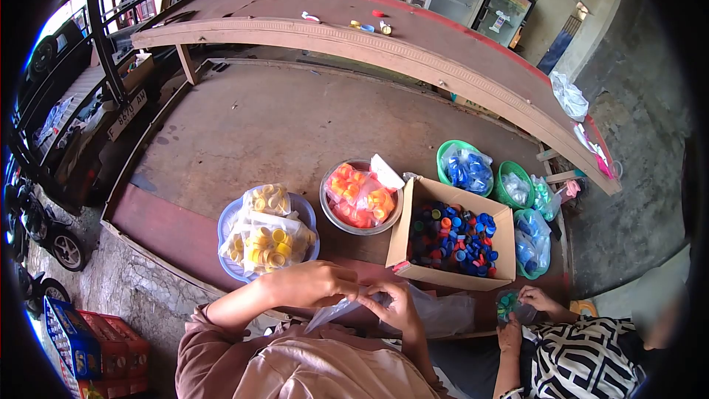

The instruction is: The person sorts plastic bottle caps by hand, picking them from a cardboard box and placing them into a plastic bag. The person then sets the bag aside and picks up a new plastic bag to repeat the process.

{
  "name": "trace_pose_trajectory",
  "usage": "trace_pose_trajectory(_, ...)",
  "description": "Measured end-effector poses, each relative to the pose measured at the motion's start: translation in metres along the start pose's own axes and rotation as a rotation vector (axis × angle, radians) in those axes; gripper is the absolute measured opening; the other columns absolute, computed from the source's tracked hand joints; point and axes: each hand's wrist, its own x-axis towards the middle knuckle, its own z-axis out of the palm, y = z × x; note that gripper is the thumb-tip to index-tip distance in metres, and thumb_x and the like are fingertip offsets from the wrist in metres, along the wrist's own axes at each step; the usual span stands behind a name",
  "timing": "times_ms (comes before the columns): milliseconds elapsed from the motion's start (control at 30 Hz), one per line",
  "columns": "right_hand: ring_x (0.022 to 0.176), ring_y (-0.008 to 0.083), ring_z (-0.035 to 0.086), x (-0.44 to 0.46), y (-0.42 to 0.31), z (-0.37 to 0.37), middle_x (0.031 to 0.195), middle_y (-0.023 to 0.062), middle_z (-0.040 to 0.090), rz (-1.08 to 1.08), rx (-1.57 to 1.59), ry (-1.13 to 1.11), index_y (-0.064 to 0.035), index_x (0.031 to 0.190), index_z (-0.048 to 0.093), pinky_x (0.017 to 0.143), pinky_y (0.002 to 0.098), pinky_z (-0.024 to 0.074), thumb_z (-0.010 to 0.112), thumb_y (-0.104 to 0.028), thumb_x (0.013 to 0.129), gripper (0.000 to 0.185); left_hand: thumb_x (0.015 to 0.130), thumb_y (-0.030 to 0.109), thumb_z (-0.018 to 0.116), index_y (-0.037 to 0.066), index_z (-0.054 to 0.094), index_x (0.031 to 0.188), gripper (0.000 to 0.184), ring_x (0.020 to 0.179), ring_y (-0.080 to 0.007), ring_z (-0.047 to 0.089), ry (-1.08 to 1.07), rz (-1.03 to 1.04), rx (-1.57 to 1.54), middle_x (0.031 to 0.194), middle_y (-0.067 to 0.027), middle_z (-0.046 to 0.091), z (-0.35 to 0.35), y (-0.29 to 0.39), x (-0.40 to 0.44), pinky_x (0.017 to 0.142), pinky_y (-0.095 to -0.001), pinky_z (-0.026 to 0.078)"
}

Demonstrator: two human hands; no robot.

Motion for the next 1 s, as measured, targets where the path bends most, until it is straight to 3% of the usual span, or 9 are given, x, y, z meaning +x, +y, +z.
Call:
trace_pose_trajectory(333, 0.083, 0.0172, 0.065, 0.0, 0.005, 0.005, 0.087, 0.0116, 0.067, 0.021, 0.115, 0.075, 0.0021, 0.087, 0.063, 0.072, 0.0284, 0.0506, 0.067, -0.004, 0.077, 0.013, 0.073, 0.015, 0.057, 0.008, 0.063, 0.098, 0.026, 0.085, -0.0184, 0.059, 0.118, 0.169, 0.44, 0.1, -0.0039, 0.055, 0.008, -0.007, 0.005, 0.069, -0.0318, 0.047)
trace_pose_trajectory(533, 0.084, 0.0177, 0.064, 0.002, 0.001, 0.003, 0.087, 0.0115, 0.067, 0.03, 0.069, 0.062, 0.0019, 0.084, 0.063, 0.073, 0.0291, 0.0502, 0.066, -0.004, 0.078, 0.01, 0.074, 0.013, 0.057, 0.005, 0.06, 0.096, 0.023, 0.092, -0.0214, 0.057, 0.103, 0.157, 0.246, 0.101, -0.0061, 0.056, 0.004, -0.012, 0.002, 0.075, -0.0342, 0.046)
trace_pose_trajectory(733, 0.083, 0.0167, 0.064, 0.0, 0.0, -0.001, 0.09, 0.012, 0.067, 0.122, 0.097, 0.015, 0.0029, 0.091, 0.062, 0.072, 0.0275, 0.0501, 0.064, -0.005, 0.08, 0.014, 0.077, 0.013, 0.059, 0.006, 0.061, 0.097, 0.022, 0.088, -0.0234, 0.059, 0.117, 0.177, 0.214, 0.1, -0.007, 0.058, 0.007, -0.012, 0.004, 0.076, -0.0344, 0.048)
trace_pose_trajectory(833, 0.082, 0.0159, 0.064, -0.001, 0.004, 0.002, 0.093, 0.0117, 0.066, -0.002, 0.047, 0.037, 0.0036, 0.096, 0.061, 0.071, 0.0269, 0.0502, 0.063, -0.004, 0.081, 0.018, 0.077, 0.012, 0.058, 0.007, 0.06, 0.099, 0.023, 0.086, -0.0239, 0.059, 0.129, 0.128, 0.313, 0.1, -0.0082, 0.058, 0.008, -0.014, 0.004, 0.076, -0.0348, 0.048)
trace_pose_trajectory(1000, 0.084, 0.017, 0.065, 0.0, 0.006, 0.003, 0.096, 0.0128, 0.066, 0.048, 0.069, 0.041, 0.0035, 0.095, 0.06, 0.071, 0.0273, 0.0501, 0.062, -0.003, 0.081, 0.016, 0.076, 0.01, 0.059, 0.006, 0.059, 0.097, 0.022, 0.083, -0.0252, 0.059, 0.072, 0.13, 0.277, 0.097, -0.0091, 0.057, 0.007, -0.018, 0.002, 0.071, -0.0359, 0.049)
